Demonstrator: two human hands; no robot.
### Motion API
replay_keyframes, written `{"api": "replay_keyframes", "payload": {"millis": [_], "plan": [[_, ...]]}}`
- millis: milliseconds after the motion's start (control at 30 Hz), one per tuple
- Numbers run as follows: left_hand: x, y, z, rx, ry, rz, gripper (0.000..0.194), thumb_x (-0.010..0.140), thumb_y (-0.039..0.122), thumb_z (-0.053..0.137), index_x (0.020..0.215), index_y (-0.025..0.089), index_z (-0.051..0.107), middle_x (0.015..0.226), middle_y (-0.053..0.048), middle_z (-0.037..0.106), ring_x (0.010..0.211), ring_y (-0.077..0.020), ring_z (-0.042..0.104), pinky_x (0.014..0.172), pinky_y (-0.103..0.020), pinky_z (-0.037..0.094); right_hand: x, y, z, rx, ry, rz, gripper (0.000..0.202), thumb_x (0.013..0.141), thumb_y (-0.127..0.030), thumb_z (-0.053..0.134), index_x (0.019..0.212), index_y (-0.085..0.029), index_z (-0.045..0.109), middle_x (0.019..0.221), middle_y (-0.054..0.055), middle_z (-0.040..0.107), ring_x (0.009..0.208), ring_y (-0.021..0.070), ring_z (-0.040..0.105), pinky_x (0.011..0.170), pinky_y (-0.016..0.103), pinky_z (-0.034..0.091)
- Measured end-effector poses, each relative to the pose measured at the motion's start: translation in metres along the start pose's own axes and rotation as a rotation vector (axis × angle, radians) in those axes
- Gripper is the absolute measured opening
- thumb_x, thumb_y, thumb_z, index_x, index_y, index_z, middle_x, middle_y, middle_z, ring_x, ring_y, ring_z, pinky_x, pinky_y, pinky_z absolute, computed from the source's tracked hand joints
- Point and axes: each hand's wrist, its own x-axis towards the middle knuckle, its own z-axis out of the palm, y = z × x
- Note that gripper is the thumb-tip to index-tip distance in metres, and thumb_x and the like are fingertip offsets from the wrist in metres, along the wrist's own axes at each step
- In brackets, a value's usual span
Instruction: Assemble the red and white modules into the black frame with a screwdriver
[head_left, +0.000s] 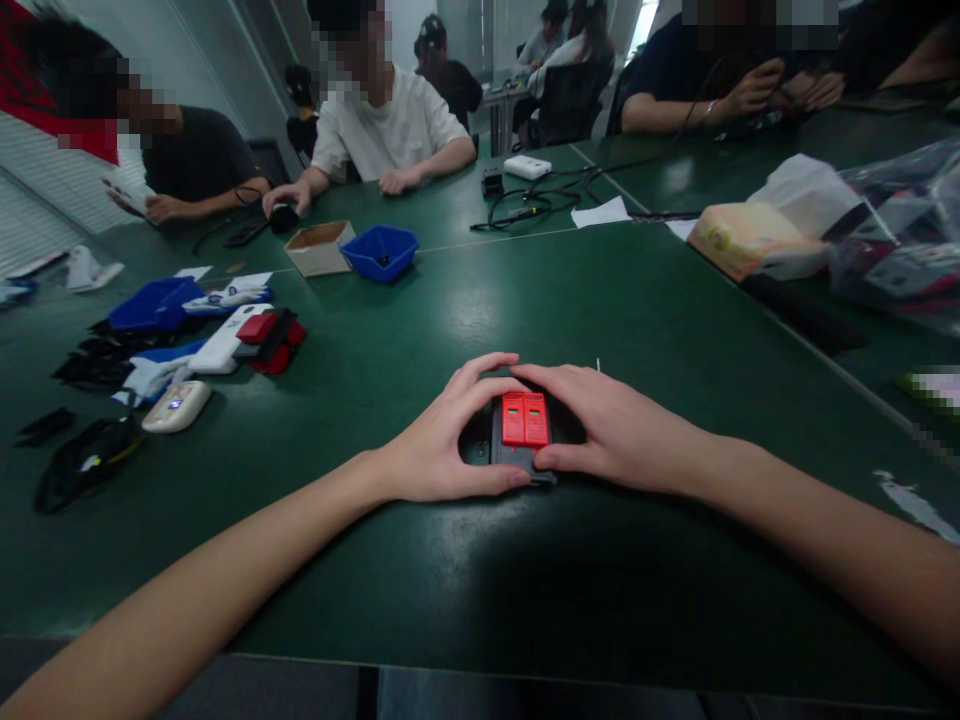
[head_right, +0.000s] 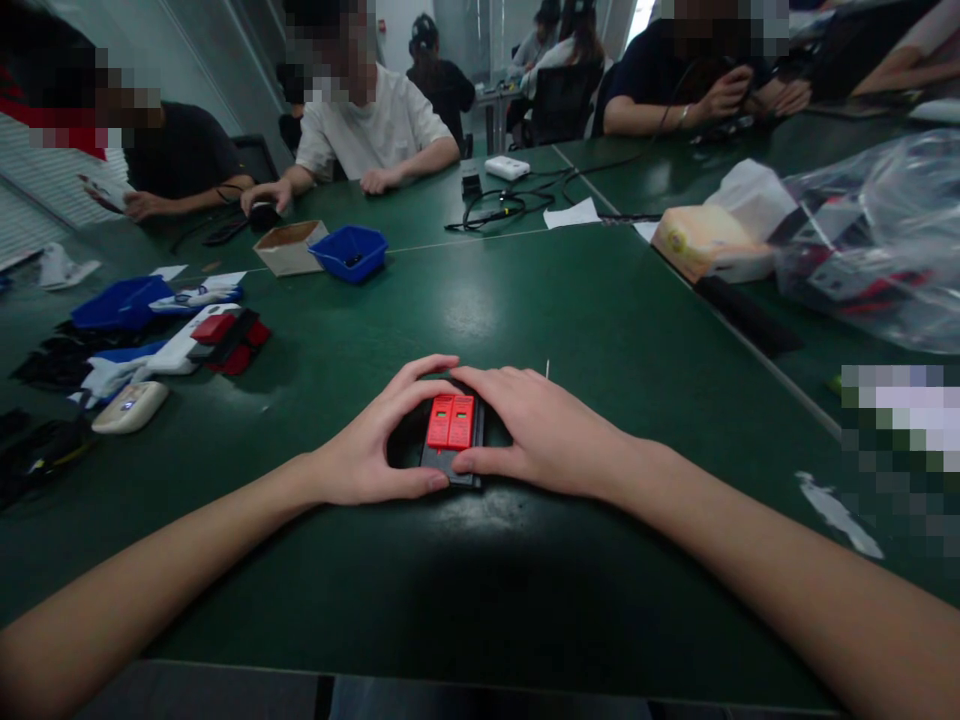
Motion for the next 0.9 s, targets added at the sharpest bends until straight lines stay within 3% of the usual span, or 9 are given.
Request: {"api": "replay_keyframes", "payload": {"millis": [200, 300, 400, 567, 767, 900], "plan": [[-0.002, 0.004, -0.002, 0.027, -0.028, 0.103, 0.075, 0.078, 0.045, 0.084, 0.142, 0.03, 0.048, 0.162, -0.016, 0.031, 0.154, -0.0419, 0.032, 0.125, -0.064, 0.032, 0.001, 0.002, -0.002, 0.169, 0.029, -0.008, 0.097, 0.075, -0.064, 0.084, 0.153, -0.021, 0.045, 0.14, 0.018, 0.065, 0.12, 0.0373, 0.067, 0.096, 0.053, 0.057], [-0.004, 0.004, -0.002, 0.039, -0.031, 0.136, 0.071, 0.079, 0.038, 0.084, 0.139, 0.031, 0.047, 0.165, -0.014, 0.025, 0.157, -0.0431, 0.026, 0.125, -0.066, 0.031, 0.002, 0.001, -0.006, 0.345, 0.049, -0.043, 0.083, 0.079, -0.061, 0.082, 0.146, -0.022, 0.051, 0.138, 0.015, 0.066, 0.12, 0.0334, 0.068, 0.097, 0.047, 0.057], [-0.006, 0.002, 0.0, 0.063, -0.01, 0.169, 0.059, 0.082, 0.027, 0.077, 0.133, 0.033, 0.048, 0.166, -0.012, 0.023, 0.156, -0.0398, 0.028, 0.124, -0.063, 0.034, 0.003, -0.001, -0.009, 0.479, 0.083, 0.003, 0.068, 0.085, -0.059, 0.078, 0.138, -0.023, 0.057, 0.133, 0.012, 0.068, 0.113, 0.0302, 0.07, 0.087, 0.041, 0.061], [-0.007, -0.003, 0.004, 0.145, 0.065, 0.206, 0.052, 0.083, 0.017, 0.069, 0.128, 0.033, 0.049, 0.163, -0.01, 0.028, 0.154, -0.0358, 0.031, 0.121, -0.06, 0.038, 0.003, -0.002, -0.01, 0.606, 0.088, 0.106, 0.064, 0.084, -0.05, 0.081, 0.137, -0.025, 0.055, 0.123, 0.008, 0.067, 0.087, 0.0201, 0.07, 0.065, 0.03, 0.06], [-0.007, -0.004, 0.004, 0.179, 0.103, 0.174, 0.054, 0.084, 0.023, 0.069, 0.133, 0.032, 0.048, 0.163, -0.011, 0.03, 0.152, -0.0368, 0.034, 0.119, -0.06, 0.04, 0.004, -0.002, -0.009, 0.809, 0.015, 0.203, 0.068, 0.081, -0.038, 0.084, 0.137, -0.025, 0.049, 0.12, 0.007, 0.069, 0.09, 0.0209, 0.074, 0.074, 0.035, 0.066], [-0.005, -0.004, 0.003, 0.164, 0.129, 0.195, 0.056, 0.086, 0.024, 0.066, 0.137, 0.031, 0.044, 0.16, -0.013, 0.033, 0.15, -0.0364, 0.037, 0.12, -0.063, 0.038, 0.005, -0.007, -0.005, 0.887, 0.112, 0.236, 0.061, 0.077, -0.035, 0.087, 0.128, -0.023, 0.056, 0.113, 0.006, 0.073, 0.089, 0.0231, 0.077, 0.075, 0.037, 0.068]]}}
